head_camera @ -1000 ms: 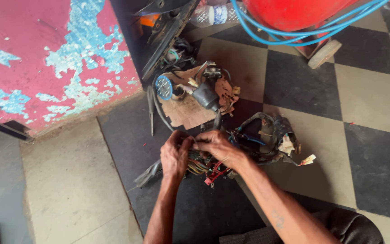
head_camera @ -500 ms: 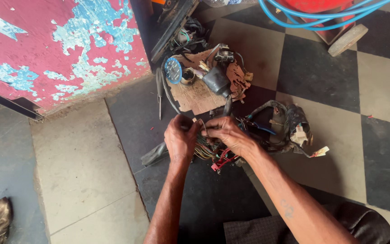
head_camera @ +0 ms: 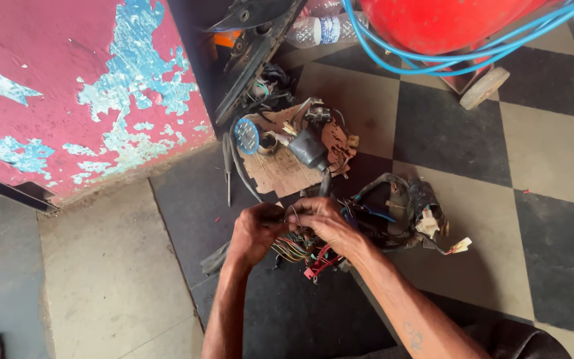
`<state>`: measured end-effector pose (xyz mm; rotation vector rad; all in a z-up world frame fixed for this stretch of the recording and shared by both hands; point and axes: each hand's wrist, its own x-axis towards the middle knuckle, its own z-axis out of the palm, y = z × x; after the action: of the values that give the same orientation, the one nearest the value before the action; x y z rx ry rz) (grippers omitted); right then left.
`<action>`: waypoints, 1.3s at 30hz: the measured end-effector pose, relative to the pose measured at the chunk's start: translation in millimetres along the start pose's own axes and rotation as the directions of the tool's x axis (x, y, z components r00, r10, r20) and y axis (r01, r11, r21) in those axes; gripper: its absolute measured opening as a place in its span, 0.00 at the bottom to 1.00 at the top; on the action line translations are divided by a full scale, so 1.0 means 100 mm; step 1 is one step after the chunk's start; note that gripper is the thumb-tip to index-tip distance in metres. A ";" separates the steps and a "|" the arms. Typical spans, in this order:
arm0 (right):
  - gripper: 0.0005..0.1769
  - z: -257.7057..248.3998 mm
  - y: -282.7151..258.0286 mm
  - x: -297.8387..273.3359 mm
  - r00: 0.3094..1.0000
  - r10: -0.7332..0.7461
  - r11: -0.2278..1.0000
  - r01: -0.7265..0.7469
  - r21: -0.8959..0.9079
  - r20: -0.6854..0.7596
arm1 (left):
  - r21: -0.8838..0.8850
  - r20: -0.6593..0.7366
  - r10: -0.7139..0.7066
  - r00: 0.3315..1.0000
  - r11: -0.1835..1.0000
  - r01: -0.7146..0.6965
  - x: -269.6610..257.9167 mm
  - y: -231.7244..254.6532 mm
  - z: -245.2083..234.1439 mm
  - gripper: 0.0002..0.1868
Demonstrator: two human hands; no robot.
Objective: The person works on a motorcycle wiring harness by hand, sorting through colored wires and using a pair of pliers to manipulate them.
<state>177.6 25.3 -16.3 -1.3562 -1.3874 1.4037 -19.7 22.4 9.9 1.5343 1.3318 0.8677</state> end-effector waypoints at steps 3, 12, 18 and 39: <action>0.08 -0.05 -0.10 -0.02 0.988 0.143 0.981 -0.149 0.122 0.060 | -0.040 -0.072 0.069 0.995 0.997 -0.072 0.01 -0.06 0.08 0.10; 0.07 0.06 -0.04 0.06 0.994 0.037 0.999 -0.040 -0.028 -0.102 | 0.217 -0.170 0.375 0.911 0.916 -0.336 0.03 -0.13 0.15 0.07; 0.05 0.03 0.05 -0.02 0.990 -0.122 0.991 0.118 -0.064 -0.068 | -0.119 -0.118 -0.063 0.991 0.992 0.049 -0.01 -0.07 0.22 0.09; 0.08 0.18 -0.24 -0.20 0.992 -0.107 0.968 0.088 -0.235 -0.069 | -0.119 -0.456 -0.147 0.878 0.987 0.104 -0.02 -0.08 0.20 0.10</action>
<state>159.8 5.9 8.0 -1.4536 -1.5793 1.1372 -4.3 17.2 -4.9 1.1907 1.6844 1.2464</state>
